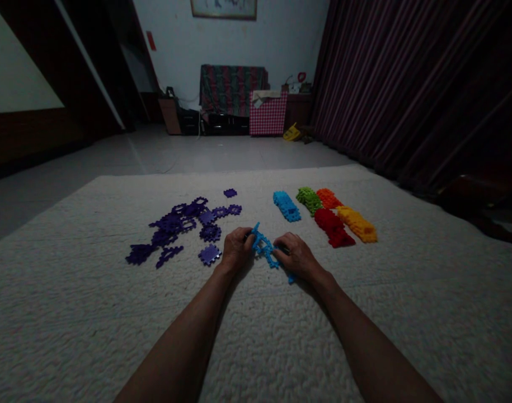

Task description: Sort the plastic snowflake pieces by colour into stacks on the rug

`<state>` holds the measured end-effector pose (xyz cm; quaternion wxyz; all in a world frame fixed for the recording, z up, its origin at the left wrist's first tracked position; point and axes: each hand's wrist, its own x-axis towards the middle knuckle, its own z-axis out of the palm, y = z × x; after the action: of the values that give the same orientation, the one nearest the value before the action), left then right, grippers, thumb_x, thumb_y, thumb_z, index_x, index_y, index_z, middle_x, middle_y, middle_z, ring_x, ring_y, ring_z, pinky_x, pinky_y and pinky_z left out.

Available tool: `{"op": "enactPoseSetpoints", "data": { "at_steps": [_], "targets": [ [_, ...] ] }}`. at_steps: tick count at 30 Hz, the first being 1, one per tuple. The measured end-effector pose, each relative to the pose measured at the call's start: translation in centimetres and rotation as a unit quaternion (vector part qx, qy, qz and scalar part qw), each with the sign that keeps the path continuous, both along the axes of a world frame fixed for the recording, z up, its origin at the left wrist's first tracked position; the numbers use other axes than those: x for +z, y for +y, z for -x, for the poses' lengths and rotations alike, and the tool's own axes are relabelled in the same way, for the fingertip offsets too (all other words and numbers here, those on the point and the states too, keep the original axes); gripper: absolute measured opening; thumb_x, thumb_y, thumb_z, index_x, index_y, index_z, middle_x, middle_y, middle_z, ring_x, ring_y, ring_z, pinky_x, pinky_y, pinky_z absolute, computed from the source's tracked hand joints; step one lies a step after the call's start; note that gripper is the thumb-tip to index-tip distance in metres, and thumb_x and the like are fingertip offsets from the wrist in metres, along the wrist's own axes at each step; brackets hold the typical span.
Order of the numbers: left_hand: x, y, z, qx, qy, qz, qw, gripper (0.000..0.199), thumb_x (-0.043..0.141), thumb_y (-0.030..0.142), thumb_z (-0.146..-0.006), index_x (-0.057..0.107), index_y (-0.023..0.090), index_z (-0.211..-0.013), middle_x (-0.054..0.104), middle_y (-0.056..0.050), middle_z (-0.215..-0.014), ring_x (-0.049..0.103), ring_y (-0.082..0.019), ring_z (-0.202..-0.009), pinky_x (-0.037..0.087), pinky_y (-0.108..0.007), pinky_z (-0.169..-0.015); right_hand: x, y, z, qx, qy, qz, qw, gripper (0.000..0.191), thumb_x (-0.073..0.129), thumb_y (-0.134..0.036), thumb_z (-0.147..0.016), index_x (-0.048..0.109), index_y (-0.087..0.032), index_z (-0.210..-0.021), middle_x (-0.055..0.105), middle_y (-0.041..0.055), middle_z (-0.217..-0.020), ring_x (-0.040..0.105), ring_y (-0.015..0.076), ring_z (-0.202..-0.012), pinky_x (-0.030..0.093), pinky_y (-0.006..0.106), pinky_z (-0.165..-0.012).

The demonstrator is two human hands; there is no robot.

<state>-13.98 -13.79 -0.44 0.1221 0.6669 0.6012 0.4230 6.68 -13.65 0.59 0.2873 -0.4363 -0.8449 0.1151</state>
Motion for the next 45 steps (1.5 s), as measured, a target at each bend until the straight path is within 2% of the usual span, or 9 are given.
{"op": "enactPoseSetpoints", "data": {
  "at_steps": [13, 21, 24, 27, 31, 34, 38, 41, 45],
  "targets": [
    [0.1, -0.1, -0.1, -0.004, 0.008, 0.003, 1.0, 0.025, 0.056, 0.021, -0.085, 0.075, 0.02, -0.101, 0.076, -0.007, -0.096, 0.069, -0.02, -0.088, 0.052, -0.03, -0.083, 0.1, 0.6, -0.8, -0.018, 0.106, 0.011, 0.994, 0.015, 0.057, -0.022, -0.082, 0.066, -0.019, -0.093, 0.069, 0.007, -0.094, 0.064, 0.0197, -0.087, 0.049, 0.032, -0.081],
    [0.2, -0.2, -0.2, -0.004, 0.005, 0.004, 1.0, 0.023, 0.057, 0.02, -0.084, 0.075, 0.02, -0.098, 0.075, -0.006, -0.092, 0.068, -0.018, -0.082, 0.052, -0.029, -0.079, 0.2, 2.0, -2.0, -0.151, 0.209, -0.031, 0.966, 0.012, 0.058, -0.026, -0.077, 0.061, -0.02, -0.087, 0.066, 0.0062, -0.089, 0.062, 0.0198, -0.082, 0.051, 0.032, -0.077],
    [0.2, -0.2, -0.1, -0.003, 0.015, 0.002, 1.0, 0.023, 0.057, 0.019, -0.083, 0.074, 0.021, -0.098, 0.075, -0.005, -0.09, 0.068, -0.018, -0.081, 0.052, -0.029, -0.08, -0.1, 2.2, -2.5, -0.118, 0.212, -0.033, 0.97, 0.009, 0.055, -0.02, -0.075, 0.059, -0.021, -0.083, 0.064, 0.006, -0.091, 0.061, 0.0208, -0.089, 0.051, 0.034, -0.08],
    [0.2, -0.4, -0.2, -0.012, 0.039, -0.007, 0.999, 0.021, 0.059, 0.018, -0.082, 0.075, 0.021, -0.096, 0.074, -0.005, -0.09, 0.067, -0.018, -0.083, 0.051, -0.03, -0.082, -0.5, 2.3, -3.2, -0.055, 0.159, -0.01, 0.986, 0.02, 0.048, -0.009, -0.067, 0.058, -0.022, -0.079, 0.064, 0.0071, -0.099, 0.061, 0.0214, -0.099, 0.049, 0.038, -0.091],
    [0.5, -0.7, -0.4, -0.028, 0.059, -0.017, 0.998, 0.016, 0.066, 0.029, -0.082, 0.075, 0.021, -0.091, 0.073, -0.007, -0.092, 0.066, -0.02, -0.088, 0.051, -0.031, -0.084, -0.2, 2.1, -4.2, -0.031, 0.089, 0.02, 0.995, 0.042, 0.048, -0.006, -0.06, 0.062, -0.02, -0.096, 0.058, 0.01, -0.123, 0.054, 0.0227, -0.12, 0.043, 0.038, -0.103],
    [0.7, -0.8, -0.4, -0.028, 0.052, -0.015, 0.998, 0.019, 0.064, 0.034, -0.084, 0.075, 0.02, -0.091, 0.073, -0.007, -0.092, 0.066, -0.019, -0.088, 0.051, -0.032, -0.084, 0.1, 2.0, -3.8, -0.117, 0.072, 0.039, 0.99, 0.049, 0.058, -0.017, -0.066, 0.059, -0.018, -0.115, 0.057, 0.0125, -0.119, 0.057, 0.0251, -0.111, 0.048, 0.038, -0.096],
    [0.7, -0.6, -0.4, -0.029, 0.04, -0.019, 0.999, 0.016, 0.063, 0.032, -0.086, 0.074, 0.021, -0.089, 0.074, -0.006, -0.091, 0.067, -0.018, -0.087, 0.051, -0.031, -0.084, -0.5, 1.8, -1.7, -0.258, 0.033, -0.003, 0.966, 0.049, 0.067, -0.043, -0.073, 0.06, -0.017, -0.115, 0.06, 0.0141, -0.104, 0.059, 0.0299, -0.101, 0.047, 0.042, -0.091],
    [0.6, -0.6, -0.4, -0.028, 0.029, -0.024, 0.999, 0.014, 0.063, 0.029, -0.085, 0.074, 0.021, -0.089, 0.074, -0.005, -0.09, 0.067, -0.018, -0.087, 0.051, -0.03, -0.083, -1.1, 1.9, -0.7, -0.271, -0.004, -0.031, 0.962, 0.049, 0.073, -0.043, -0.069, 0.062, -0.018, -0.111, 0.061, 0.0156, -0.103, 0.058, 0.0321, -0.101, 0.046, 0.042, -0.089],
    [0.6, -0.5, -0.3, -0.035, 0.022, -0.024, 0.999, 0.015, 0.063, 0.029, -0.085, 0.074, 0.02, -0.088, 0.074, -0.006, -0.089, 0.067, -0.018, -0.085, 0.051, -0.031, -0.082, -1.0, 3.8, -1.0, -0.254, 0.016, -0.002, 0.967, 0.044, 0.071, -0.034, -0.069, 0.062, -0.02, -0.11, 0.062, 0.0122, -0.099, 0.061, 0.0274, -0.092, 0.049, 0.038, -0.084]
  ]
}}
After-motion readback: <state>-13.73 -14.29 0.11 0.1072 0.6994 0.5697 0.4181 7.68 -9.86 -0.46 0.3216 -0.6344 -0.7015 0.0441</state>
